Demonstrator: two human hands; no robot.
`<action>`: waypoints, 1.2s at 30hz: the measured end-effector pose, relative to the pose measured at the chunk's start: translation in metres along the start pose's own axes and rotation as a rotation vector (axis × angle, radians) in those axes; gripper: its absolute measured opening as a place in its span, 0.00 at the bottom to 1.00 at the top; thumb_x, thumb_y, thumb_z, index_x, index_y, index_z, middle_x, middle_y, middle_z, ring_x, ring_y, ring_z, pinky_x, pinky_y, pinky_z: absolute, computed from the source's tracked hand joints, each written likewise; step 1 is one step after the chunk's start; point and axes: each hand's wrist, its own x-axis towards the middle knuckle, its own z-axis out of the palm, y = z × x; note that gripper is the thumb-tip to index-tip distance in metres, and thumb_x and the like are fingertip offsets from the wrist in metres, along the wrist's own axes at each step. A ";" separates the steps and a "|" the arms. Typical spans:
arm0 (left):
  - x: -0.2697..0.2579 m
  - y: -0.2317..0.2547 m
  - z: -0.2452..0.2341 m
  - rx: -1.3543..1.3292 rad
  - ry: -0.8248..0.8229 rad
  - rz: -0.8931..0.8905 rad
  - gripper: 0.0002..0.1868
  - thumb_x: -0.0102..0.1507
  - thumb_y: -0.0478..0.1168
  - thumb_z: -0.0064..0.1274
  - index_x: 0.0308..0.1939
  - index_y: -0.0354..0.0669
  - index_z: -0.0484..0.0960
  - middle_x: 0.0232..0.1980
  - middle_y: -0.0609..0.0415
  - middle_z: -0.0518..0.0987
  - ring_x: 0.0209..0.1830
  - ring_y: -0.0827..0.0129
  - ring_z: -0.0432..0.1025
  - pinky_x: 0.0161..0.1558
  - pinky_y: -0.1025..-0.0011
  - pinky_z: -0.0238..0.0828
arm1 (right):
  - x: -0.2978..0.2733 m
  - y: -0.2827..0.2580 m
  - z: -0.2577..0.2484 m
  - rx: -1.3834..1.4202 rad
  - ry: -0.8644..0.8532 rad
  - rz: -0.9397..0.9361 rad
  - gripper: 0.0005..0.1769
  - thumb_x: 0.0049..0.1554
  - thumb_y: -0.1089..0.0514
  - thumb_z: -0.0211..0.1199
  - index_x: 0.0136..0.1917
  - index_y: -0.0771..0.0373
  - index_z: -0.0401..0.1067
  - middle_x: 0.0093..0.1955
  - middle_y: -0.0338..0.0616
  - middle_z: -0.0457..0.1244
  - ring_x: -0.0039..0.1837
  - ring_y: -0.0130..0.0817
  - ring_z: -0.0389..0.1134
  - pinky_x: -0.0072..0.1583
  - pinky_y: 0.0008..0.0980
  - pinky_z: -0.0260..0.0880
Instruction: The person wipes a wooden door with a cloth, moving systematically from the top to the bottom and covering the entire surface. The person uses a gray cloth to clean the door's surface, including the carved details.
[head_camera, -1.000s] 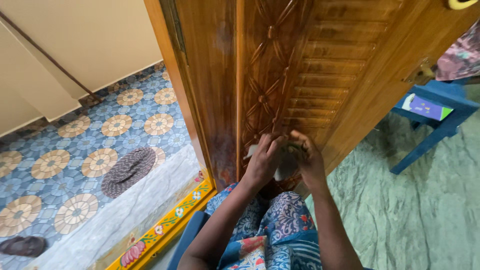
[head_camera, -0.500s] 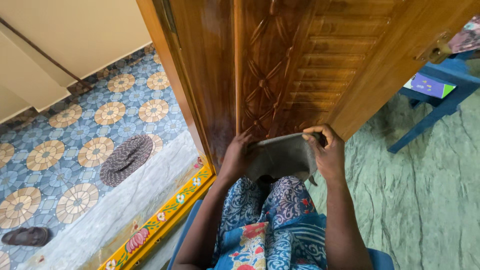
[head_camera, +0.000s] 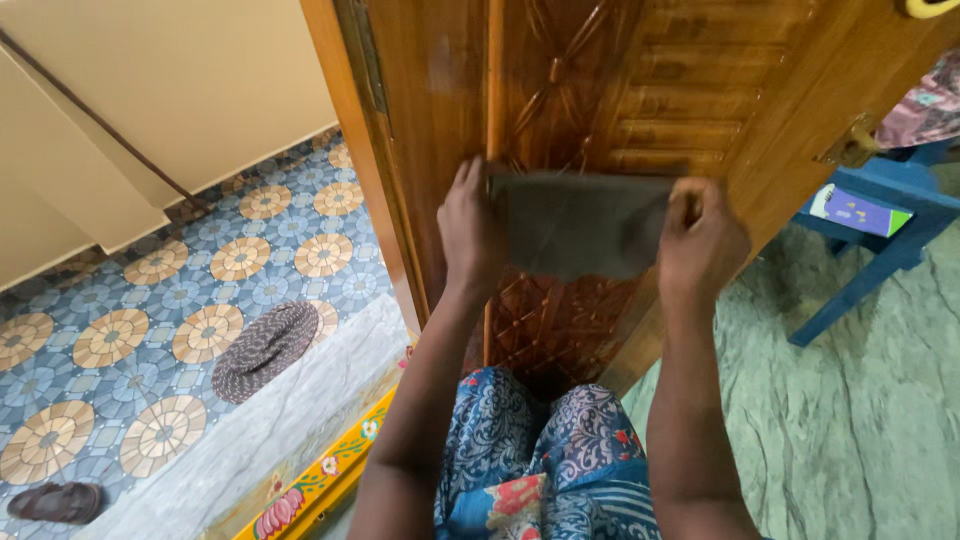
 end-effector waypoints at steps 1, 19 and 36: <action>0.015 0.005 0.004 -0.053 0.069 0.020 0.20 0.61 0.30 0.54 0.58 0.38 0.74 0.53 0.41 0.78 0.51 0.41 0.75 0.49 0.51 0.74 | 0.014 -0.005 0.003 0.062 0.063 -0.021 0.05 0.62 0.66 0.66 0.51 0.59 0.75 0.40 0.47 0.69 0.40 0.42 0.73 0.43 0.41 0.70; 0.171 0.085 0.091 -0.061 0.798 0.571 0.24 0.70 0.35 0.51 0.65 0.37 0.56 0.70 0.38 0.51 0.77 0.33 0.53 0.71 0.47 0.64 | 0.194 -0.068 0.093 0.335 0.599 -0.428 0.11 0.75 0.53 0.50 0.64 0.62 0.59 0.68 0.49 0.55 0.69 0.45 0.59 0.70 0.48 0.59; 0.117 0.058 0.079 0.051 0.494 0.733 0.15 0.69 0.43 0.50 0.54 0.38 0.68 0.57 0.35 0.70 0.59 0.47 0.66 0.59 0.52 0.70 | 0.184 -0.098 0.055 -0.280 -0.140 -0.308 0.45 0.67 0.30 0.52 0.85 0.52 0.43 0.86 0.57 0.34 0.85 0.59 0.31 0.83 0.60 0.28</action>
